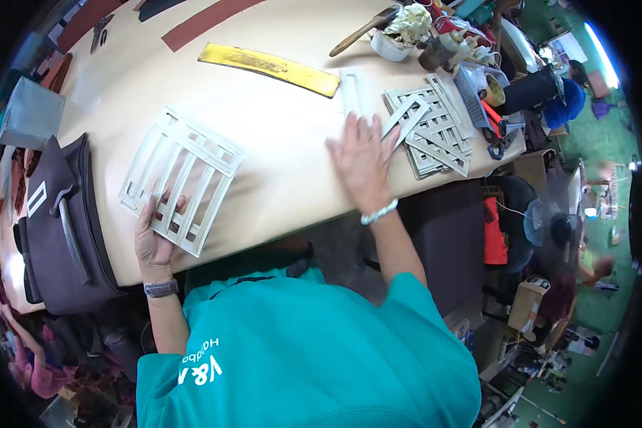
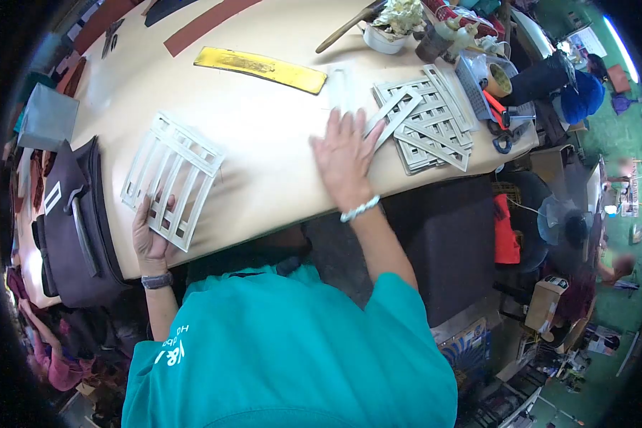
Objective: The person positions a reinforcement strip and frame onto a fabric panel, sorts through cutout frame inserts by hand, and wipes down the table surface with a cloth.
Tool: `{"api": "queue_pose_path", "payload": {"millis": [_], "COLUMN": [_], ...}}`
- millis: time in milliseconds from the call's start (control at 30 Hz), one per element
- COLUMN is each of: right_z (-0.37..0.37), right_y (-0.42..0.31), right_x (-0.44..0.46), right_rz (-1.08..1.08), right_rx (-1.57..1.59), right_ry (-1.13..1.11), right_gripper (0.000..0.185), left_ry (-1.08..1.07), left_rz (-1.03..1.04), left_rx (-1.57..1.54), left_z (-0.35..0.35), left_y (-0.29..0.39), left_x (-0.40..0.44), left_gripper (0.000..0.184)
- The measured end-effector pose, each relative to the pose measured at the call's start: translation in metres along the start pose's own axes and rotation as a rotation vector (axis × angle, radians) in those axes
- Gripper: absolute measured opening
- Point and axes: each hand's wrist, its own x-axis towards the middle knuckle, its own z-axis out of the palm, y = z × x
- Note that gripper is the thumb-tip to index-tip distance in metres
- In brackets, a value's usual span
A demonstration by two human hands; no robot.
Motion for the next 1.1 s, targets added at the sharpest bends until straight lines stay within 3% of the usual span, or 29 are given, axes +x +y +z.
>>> {"api": "queue_pose_path", "payload": {"millis": [133,233,267,367,500,600,633,733,767,867,900,1000,1100], "right_z": [-0.016,-0.035,-0.028,-0.033,-0.007,-0.018,-0.013,-0.014,-0.016,-0.015,-0.024,-0.014,-0.01], "right_y": [-0.044,-0.03,-0.017,0.017,0.037,0.025,0.025,0.013,0.008,0.004,0.007,0.05,0.074], "right_x": [-0.042,-0.031,-0.026,-0.017,-0.022,-0.018,-0.02,-0.019,-0.02,-0.027,-0.026,-0.017,-0.009], "right_rz": [-0.132,-0.059,0.025,0.371,0.438,0.586,0.565,0.503,0.474,0.447,0.427,0.213,0.288], "right_rx": [0.195,0.29,0.199,0.199,0.23,0.546,0.599,1.22,1.305,1.133,0.904,0.219,-0.107], "right_ry": [0.007,0.053,0.185,0.227,0.284,0.164,0.23,0.485,0.513,0.282,0.189,0.386,0.367], "right_gripper": [0.053,0.054,0.051,0.048,0.05,0.05,0.044,0.039,0.028,0.021,0.023,0.032,0.035], "left_ry": [-0.052,-0.072,-0.091,-0.102,-0.132,-0.1,-0.111,-0.112,-0.097,-0.108,-0.113,-0.083,-0.11], "left_rz": [0.036,0.008,-0.004,0.019,0.007,-0.034,-0.027,0.002,-0.002,-0.001,-0.007,0.028,0.015], "left_rx": [-0.083,-0.101,-0.113,-0.171,-0.216,-0.187,-0.178,-0.178,-0.196,-0.208,-0.214,-0.205,-0.226], "left_z": [-0.001,0.006,0.007,0.008,0.005,-0.007,-0.008,-0.007,-0.007,-0.007,-0.007,-0.007,-0.004], "left_y": [0.0,-0.003,-0.003,-0.006,-0.01,-0.01,-0.01,-0.01,-0.011,-0.012,-0.011,-0.011,-0.01], "left_x": [0.004,0.005,0.006,0.006,0.004,0.008,0.009,0.008,0.008,0.01,0.011,0.013,0.012], "left_gripper": [0.042,0.043,0.043,0.044,0.044,0.046,0.046,0.046,0.046,0.046,0.046,0.044,0.043]}}
